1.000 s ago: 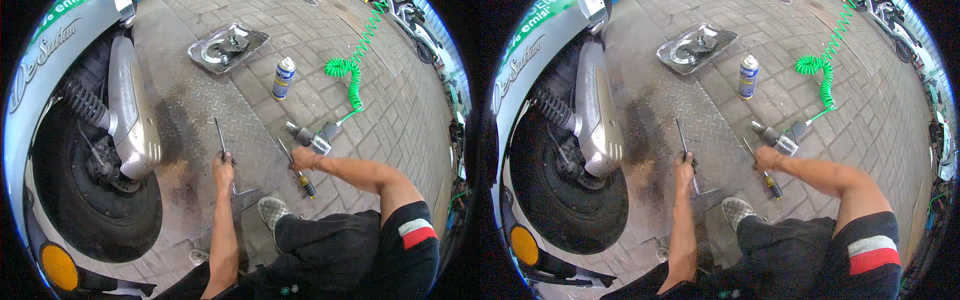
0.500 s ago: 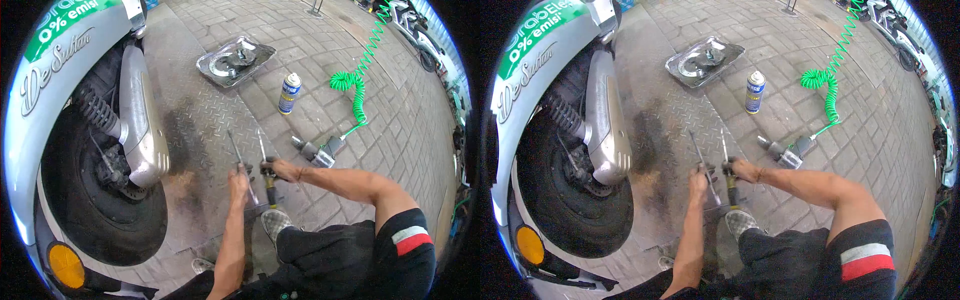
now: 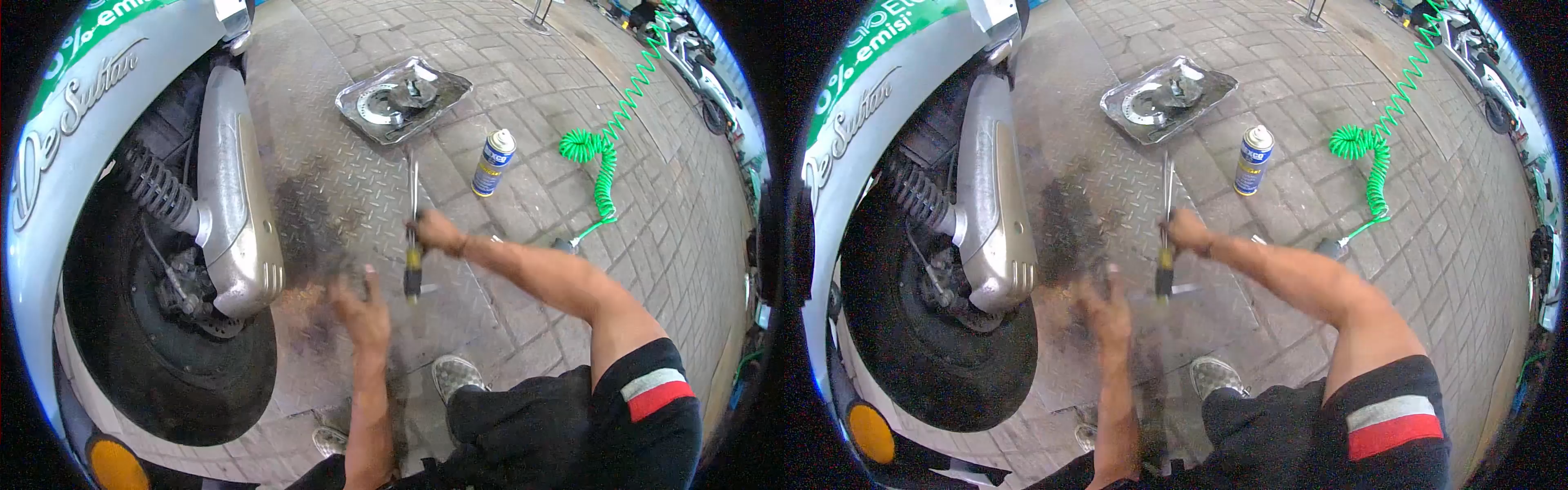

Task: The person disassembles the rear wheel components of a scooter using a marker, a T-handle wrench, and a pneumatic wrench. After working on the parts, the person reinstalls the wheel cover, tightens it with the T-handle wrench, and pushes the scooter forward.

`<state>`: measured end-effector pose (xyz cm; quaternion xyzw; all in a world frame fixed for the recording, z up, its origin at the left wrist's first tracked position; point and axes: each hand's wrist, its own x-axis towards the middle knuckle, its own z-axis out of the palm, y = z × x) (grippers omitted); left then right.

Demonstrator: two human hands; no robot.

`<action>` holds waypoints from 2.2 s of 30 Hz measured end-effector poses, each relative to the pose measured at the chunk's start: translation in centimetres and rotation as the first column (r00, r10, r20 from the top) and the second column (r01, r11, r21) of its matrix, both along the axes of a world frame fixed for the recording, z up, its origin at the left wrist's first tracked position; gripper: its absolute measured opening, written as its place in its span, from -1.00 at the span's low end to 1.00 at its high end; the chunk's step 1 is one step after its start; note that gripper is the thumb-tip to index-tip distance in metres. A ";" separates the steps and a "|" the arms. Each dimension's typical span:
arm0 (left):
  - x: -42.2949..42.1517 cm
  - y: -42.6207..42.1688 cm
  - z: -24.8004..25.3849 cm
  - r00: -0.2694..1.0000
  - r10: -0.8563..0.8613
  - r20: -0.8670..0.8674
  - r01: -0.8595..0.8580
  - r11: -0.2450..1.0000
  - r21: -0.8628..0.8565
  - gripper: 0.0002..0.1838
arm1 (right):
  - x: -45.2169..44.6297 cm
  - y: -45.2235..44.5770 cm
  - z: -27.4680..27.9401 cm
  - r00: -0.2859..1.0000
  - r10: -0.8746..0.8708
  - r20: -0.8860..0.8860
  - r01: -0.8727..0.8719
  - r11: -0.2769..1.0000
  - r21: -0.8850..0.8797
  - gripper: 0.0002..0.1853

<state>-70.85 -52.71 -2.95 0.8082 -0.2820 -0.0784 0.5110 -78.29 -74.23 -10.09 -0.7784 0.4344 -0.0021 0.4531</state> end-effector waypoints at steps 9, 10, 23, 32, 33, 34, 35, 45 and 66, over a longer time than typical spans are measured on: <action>2.0 2.5 -1.5 0.983 0.177 0.054 -0.179 0.983 0.044 -0.59 | 15.7 -28.5 1.1 0.733 -0.519 0.438 0.296 0.825 0.481 -0.84; 1.4 2.7 -1.8 0.981 0.186 0.056 -0.188 0.981 0.048 -0.59 | 15.9 -29.6 2.1 0.741 -0.529 0.413 0.295 0.810 0.507 -0.87; -1.4 2.1 -2.0 0.993 0.060 -0.104 -0.029 0.959 0.280 -0.49 | 12.8 -31.5 -5.2 0.743 -0.420 0.521 0.606 0.752 -0.260 -0.66; -4.1 1.3 -2.1 0.993 0.100 0.058 -0.113 0.951 0.287 -0.63 | 0.8 -12.9 -1.1 0.574 0.817 0.063 -0.795 0.574 -0.196 -0.60; -3.9 1.2 -2.0 0.993 0.086 0.078 -0.104 0.959 0.264 -0.67 | -1.2 -13.0 -3.4 0.432 0.901 0.035 -0.870 0.427 -0.245 -0.59; -3.5 0.9 -1.4 0.995 0.070 0.071 -0.087 0.960 0.268 -0.67 | -3.5 -12.8 -3.3 0.287 0.958 -0.023 -0.950 0.282 -0.134 -0.64; -3.0 0.5 -0.6 0.999 -0.033 -0.005 0.034 0.986 0.162 -0.70 | -5.8 -12.6 -3.1 0.287 0.943 -0.167 -0.956 0.293 0.006 -0.65; -4.7 -2.4 0.4 0.947 -0.304 0.101 0.313 0.946 -0.088 -0.83 | -19.5 -4.5 -1.8 0.891 0.198 -0.409 -0.349 0.874 -0.338 -0.60; -2.9 -1.3 -1.0 0.963 -0.261 0.066 0.262 0.965 -0.015 -0.84 | -20.0 -1.6 -5.6 0.966 -0.002 -0.260 -0.124 0.876 -0.466 -0.62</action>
